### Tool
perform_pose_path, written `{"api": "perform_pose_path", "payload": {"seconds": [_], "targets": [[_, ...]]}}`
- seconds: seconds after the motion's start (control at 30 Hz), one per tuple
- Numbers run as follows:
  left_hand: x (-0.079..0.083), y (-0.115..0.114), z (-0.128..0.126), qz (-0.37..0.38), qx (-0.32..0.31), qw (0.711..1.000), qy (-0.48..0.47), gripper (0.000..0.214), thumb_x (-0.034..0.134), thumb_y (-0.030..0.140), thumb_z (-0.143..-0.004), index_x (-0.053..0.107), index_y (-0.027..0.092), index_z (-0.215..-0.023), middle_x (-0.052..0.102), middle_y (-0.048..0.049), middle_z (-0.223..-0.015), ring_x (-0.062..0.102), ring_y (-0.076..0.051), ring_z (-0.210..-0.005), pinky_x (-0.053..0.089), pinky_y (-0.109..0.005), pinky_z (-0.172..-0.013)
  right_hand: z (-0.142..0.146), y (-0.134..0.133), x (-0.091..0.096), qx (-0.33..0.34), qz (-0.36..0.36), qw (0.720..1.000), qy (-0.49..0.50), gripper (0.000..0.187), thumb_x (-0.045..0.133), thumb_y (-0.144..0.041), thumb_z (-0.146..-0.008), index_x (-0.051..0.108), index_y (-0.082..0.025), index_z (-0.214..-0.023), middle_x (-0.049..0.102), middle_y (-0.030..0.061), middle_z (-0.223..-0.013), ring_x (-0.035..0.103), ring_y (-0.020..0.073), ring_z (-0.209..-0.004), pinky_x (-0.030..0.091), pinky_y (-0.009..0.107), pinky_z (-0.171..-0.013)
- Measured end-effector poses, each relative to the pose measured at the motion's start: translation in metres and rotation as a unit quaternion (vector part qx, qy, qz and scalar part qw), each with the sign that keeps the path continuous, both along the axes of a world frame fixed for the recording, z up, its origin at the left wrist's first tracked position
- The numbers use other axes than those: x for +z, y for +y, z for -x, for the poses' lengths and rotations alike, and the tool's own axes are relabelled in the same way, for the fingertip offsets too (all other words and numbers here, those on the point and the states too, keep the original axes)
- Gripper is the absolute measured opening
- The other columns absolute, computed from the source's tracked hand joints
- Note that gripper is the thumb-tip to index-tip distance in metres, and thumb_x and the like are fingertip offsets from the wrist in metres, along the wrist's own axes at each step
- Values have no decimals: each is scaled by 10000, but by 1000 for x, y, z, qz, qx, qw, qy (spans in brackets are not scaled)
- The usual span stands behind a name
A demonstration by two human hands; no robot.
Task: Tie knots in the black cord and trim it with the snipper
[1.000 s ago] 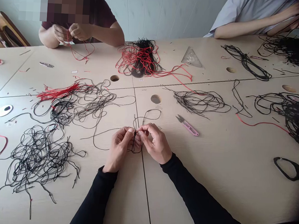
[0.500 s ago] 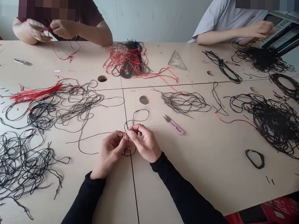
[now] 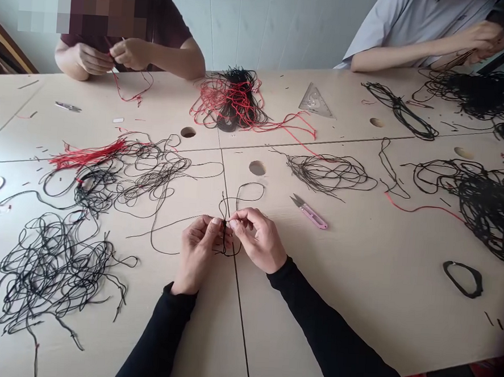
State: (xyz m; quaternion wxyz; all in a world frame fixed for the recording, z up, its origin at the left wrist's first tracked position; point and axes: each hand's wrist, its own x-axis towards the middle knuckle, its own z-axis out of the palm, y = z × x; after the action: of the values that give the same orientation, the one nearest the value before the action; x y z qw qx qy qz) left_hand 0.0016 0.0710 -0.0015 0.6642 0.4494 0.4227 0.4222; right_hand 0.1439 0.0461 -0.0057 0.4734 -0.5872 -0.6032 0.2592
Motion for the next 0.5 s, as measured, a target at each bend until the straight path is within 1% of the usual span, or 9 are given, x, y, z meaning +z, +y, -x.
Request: {"api": "perform_pose_path", "payload": {"seconds": [0.1, 0.2, 0.3, 0.4, 0.5], "targets": [[1, 1, 0, 0, 15, 1000, 6, 292, 638, 403, -867, 588, 159, -714, 662, -28, -683, 594, -123, -577, 478, -254, -596, 2, 0, 2, 6, -9, 1000, -7, 112, 529, -250, -908, 605, -217, -832, 663, 37, -810, 569, 189, -772, 467, 323, -711], [1, 2, 0, 16, 16, 1000, -20, 289, 649, 394, -859, 576, 160, -707, 666, -31, -688, 597, -125, -574, 496, -264, -604, 3, -1, 2, 9, -8, 1000, -2, 111, 533, -251, -908, 608, -216, -834, 658, 35, -808, 566, 187, -776, 464, 318, -712], [1, 3, 2, 33, -9, 998, -44, 285, 642, 391, -866, 567, 158, -720, 669, -36, -710, 601, -124, -589, 506, -267, -612, 2, -1, 1, 6, 0, 1000, 17, 108, 543, -265, -903, 611, -209, -841, 653, 30, -804, 554, 176, -751, 460, 311, -708], [2, 4, 4, 44, -38, 997, -54, 271, 625, 402, -873, 585, 156, -769, 658, -31, -715, 587, -119, -570, 495, -263, -586, 1, -2, 0, -2, 28, 999, 41, 131, 543, -293, -902, 617, -200, -847, 652, 30, -798, 540, 165, -713, 451, 300, -673], [3, 5, 5, 46, -49, 997, -42, 233, 679, 367, -831, 591, 156, -786, 642, -20, -706, 586, -119, -583, 495, -261, -600, 1, -2, 2, -7, 49, 997, 54, 164, 537, -315, -904, 619, -191, -836, 641, 23, -767, 511, 148, -657, 429, 284, -624]]}}
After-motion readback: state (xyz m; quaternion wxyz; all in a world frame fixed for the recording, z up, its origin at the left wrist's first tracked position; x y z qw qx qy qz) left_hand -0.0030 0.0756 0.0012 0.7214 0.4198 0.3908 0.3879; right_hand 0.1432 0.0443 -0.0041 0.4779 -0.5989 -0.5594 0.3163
